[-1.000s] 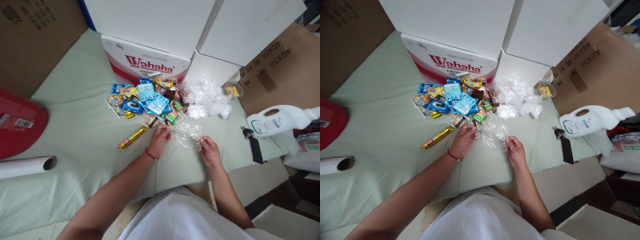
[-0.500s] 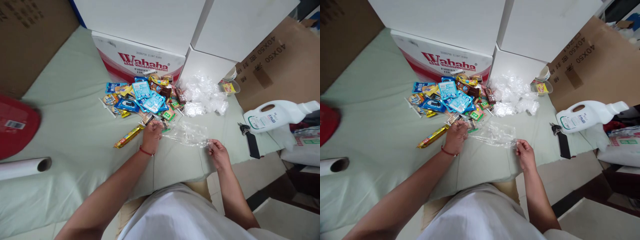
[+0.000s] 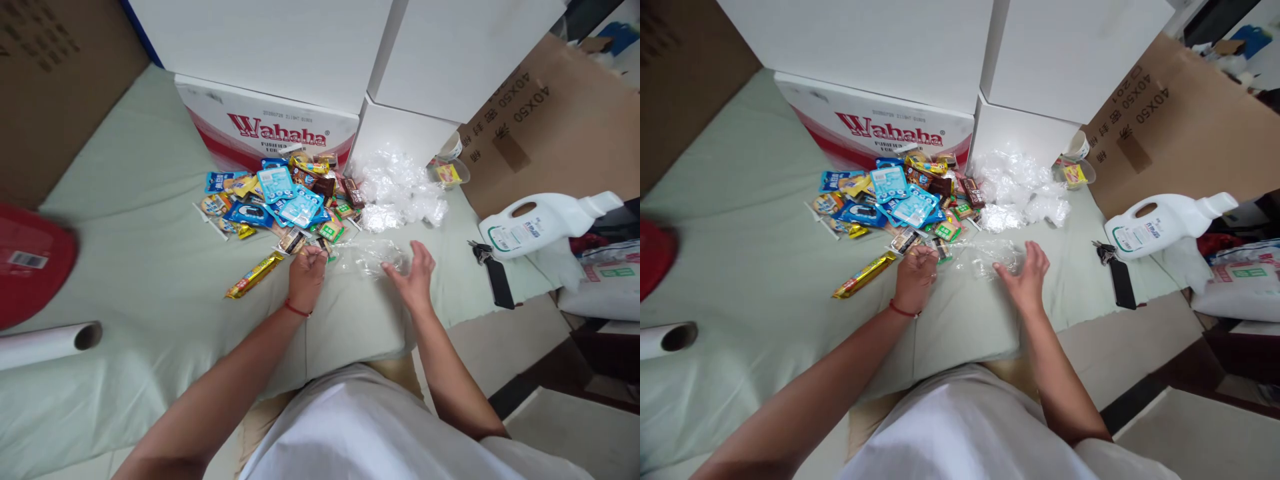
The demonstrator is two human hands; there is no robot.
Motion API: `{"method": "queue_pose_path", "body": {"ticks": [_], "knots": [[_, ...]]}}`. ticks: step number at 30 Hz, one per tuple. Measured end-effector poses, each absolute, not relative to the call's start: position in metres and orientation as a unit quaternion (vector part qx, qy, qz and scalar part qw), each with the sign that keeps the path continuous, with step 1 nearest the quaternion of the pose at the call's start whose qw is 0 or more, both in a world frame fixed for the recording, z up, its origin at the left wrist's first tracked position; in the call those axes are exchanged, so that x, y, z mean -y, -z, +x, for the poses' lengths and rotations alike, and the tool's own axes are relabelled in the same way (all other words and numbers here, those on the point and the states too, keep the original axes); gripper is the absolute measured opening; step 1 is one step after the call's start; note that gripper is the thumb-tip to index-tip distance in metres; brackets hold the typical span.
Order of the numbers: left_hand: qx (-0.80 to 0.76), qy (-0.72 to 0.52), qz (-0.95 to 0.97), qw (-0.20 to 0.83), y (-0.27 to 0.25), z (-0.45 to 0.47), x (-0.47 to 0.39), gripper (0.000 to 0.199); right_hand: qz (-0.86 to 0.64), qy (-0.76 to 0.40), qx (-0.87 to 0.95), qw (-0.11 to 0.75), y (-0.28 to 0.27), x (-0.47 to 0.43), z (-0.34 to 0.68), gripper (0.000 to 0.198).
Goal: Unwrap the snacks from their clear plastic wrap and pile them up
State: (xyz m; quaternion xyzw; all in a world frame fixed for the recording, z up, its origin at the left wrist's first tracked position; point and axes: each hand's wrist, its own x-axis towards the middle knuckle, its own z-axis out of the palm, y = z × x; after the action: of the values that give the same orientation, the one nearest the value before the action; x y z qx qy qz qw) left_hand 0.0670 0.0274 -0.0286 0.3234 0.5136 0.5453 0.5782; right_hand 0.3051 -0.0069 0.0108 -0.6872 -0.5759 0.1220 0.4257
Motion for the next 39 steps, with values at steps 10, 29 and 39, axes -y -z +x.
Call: {"method": "queue_pose_path", "body": {"ticks": [10,29,39], "knots": [[-0.526,-0.474,0.433,0.558,-0.011,0.058,0.033,0.025,-0.637,0.020,0.730,0.249,-0.077,-0.012,0.368,0.017],[-0.632,-0.439,0.198,0.607,0.004,0.023,0.195,0.056,-0.443,-0.531,0.700,0.177,-0.049,-0.070,0.226,0.013],[-0.739,-0.361,0.307,0.479,0.017,-0.008,0.216,0.053,-0.553,-0.233,0.800,0.021,-0.016,-0.057,0.163,0.021]]}}
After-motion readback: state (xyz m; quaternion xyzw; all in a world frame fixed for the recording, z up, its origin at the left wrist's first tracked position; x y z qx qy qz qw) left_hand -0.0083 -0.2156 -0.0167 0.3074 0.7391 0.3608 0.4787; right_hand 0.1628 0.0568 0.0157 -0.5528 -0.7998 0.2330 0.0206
